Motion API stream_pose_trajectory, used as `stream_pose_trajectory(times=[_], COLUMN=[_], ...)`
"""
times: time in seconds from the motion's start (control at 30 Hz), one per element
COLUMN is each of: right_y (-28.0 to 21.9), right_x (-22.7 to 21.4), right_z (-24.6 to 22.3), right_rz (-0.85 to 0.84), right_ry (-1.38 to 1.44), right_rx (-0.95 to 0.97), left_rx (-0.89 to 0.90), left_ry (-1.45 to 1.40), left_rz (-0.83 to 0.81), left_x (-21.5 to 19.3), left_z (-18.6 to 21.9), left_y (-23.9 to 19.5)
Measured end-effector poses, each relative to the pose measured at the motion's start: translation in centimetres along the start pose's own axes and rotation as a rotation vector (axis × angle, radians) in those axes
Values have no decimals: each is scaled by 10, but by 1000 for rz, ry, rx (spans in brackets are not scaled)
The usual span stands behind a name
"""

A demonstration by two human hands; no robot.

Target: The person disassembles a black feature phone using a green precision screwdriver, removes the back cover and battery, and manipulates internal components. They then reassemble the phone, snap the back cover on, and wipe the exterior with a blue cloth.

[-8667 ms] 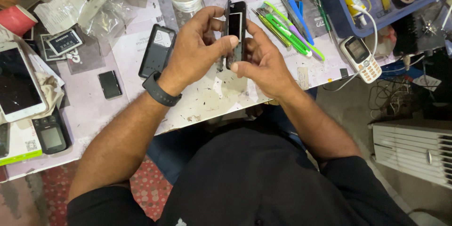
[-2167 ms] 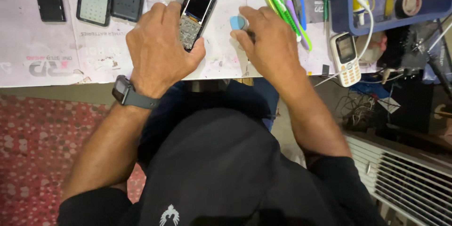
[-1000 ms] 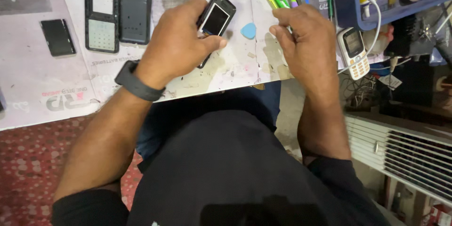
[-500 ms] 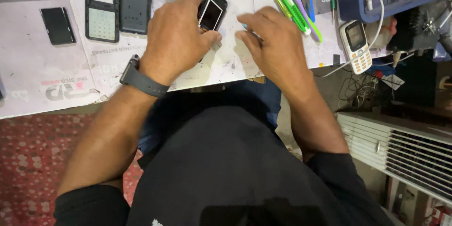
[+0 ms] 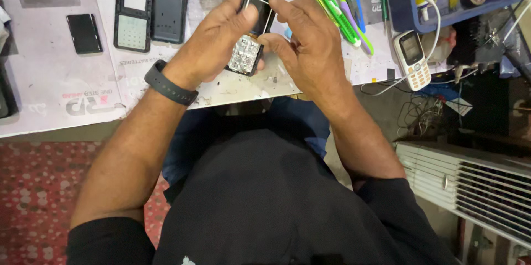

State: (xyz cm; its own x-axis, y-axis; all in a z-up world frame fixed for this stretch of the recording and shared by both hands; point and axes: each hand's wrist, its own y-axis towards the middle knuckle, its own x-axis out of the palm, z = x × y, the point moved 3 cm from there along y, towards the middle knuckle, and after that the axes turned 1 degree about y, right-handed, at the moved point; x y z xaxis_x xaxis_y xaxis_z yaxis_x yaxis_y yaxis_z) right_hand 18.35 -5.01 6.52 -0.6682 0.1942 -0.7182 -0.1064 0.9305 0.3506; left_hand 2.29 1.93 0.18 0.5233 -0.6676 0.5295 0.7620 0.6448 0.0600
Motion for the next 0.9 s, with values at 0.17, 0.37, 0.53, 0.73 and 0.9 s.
stream_pose_trajectory(times=[0.17, 0.37, 0.53, 0.73, 0.9], right_y=[-1, 2, 2, -2, -6], right_x=[5, 9, 6, -5, 4], right_z=[-2, -3, -4, -10, -14], right_rz=[49, 59, 65, 98, 127], right_ry=[37, 35, 66, 106, 144], right_rx=[31, 27, 33, -32, 22], left_rx=[47, 36, 51, 97, 98], left_ry=[81, 94, 67, 82, 98], left_rz=[56, 109, 107, 78, 91], left_x=[-1, -6, -6, -1, 1], left_z=[-5, -8, -5, 0, 1], left_y=[-2, -2, -2, -4, -6])
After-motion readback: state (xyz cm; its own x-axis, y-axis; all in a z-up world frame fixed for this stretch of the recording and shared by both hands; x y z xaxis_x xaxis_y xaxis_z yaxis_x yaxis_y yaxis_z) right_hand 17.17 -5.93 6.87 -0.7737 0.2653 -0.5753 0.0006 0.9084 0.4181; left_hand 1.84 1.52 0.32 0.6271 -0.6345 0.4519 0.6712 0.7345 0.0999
